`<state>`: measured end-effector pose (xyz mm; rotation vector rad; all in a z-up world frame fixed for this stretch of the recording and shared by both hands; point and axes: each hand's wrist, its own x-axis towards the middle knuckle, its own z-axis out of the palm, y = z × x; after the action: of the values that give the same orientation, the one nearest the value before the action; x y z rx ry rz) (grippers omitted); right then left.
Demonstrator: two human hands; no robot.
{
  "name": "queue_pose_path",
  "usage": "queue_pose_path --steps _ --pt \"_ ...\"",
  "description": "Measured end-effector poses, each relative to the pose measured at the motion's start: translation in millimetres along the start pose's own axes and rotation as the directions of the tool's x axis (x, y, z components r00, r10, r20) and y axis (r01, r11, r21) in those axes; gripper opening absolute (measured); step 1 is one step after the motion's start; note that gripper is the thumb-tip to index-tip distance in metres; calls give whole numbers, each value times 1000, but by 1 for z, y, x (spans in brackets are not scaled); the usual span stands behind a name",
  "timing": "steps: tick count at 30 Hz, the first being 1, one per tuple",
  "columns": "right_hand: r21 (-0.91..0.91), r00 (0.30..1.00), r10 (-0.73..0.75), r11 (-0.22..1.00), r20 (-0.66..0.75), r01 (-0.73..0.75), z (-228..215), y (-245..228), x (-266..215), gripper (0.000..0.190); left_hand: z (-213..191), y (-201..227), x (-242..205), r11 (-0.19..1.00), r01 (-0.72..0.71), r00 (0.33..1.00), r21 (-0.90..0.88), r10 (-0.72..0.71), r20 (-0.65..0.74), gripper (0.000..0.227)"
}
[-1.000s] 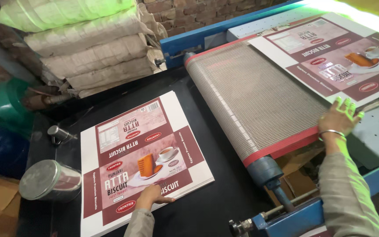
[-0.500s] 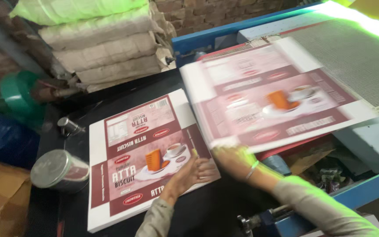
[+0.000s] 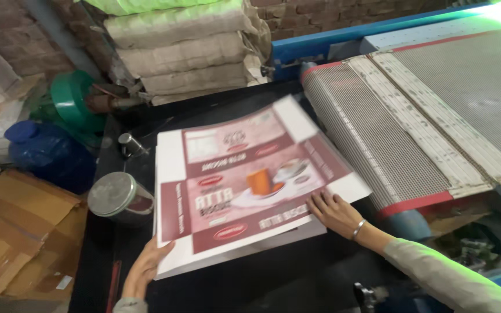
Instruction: The person repeatedly picks up printed cardboard sheets from a conveyor belt and stacks them on a table. The sheets are handled one at a time and placed in a growing pile.
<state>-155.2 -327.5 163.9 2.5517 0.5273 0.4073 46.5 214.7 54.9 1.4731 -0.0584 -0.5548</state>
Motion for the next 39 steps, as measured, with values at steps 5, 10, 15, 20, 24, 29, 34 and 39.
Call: queue_pose_path --steps 5,10,15,20,24,29,34,39 --pt "171 951 -182 975 250 141 49 -56 24 54 -57 -25 7 929 108 959 353 -4 -284 53" --pt "413 901 -225 909 371 57 56 -105 37 55 -46 -40 15 590 185 906 786 207 -369 79" --pt "491 853 130 770 505 -408 75 -85 31 59 -42 -47 13 88 385 890 919 -297 -345 155" --pt "454 592 367 398 718 -797 131 -42 35 104 -35 -64 -1 115 264 961 958 -112 -252 140" --pt "570 638 329 288 696 -770 152 -30 31 102 -22 -71 5 100 329 942 939 -109 -318 128" --pt "569 622 298 250 724 -783 128 -23 39 102 -15 -57 5 96 363 924 927 -169 -344 130" --pt "528 762 262 589 592 -612 47 -19 63 94 12 -32 6 -54 371 893 927 -254 -372 141" --pt "431 832 366 727 417 -535 -41 42 67 77 79 -41 36 185 -45 999 982 -11 48 138"
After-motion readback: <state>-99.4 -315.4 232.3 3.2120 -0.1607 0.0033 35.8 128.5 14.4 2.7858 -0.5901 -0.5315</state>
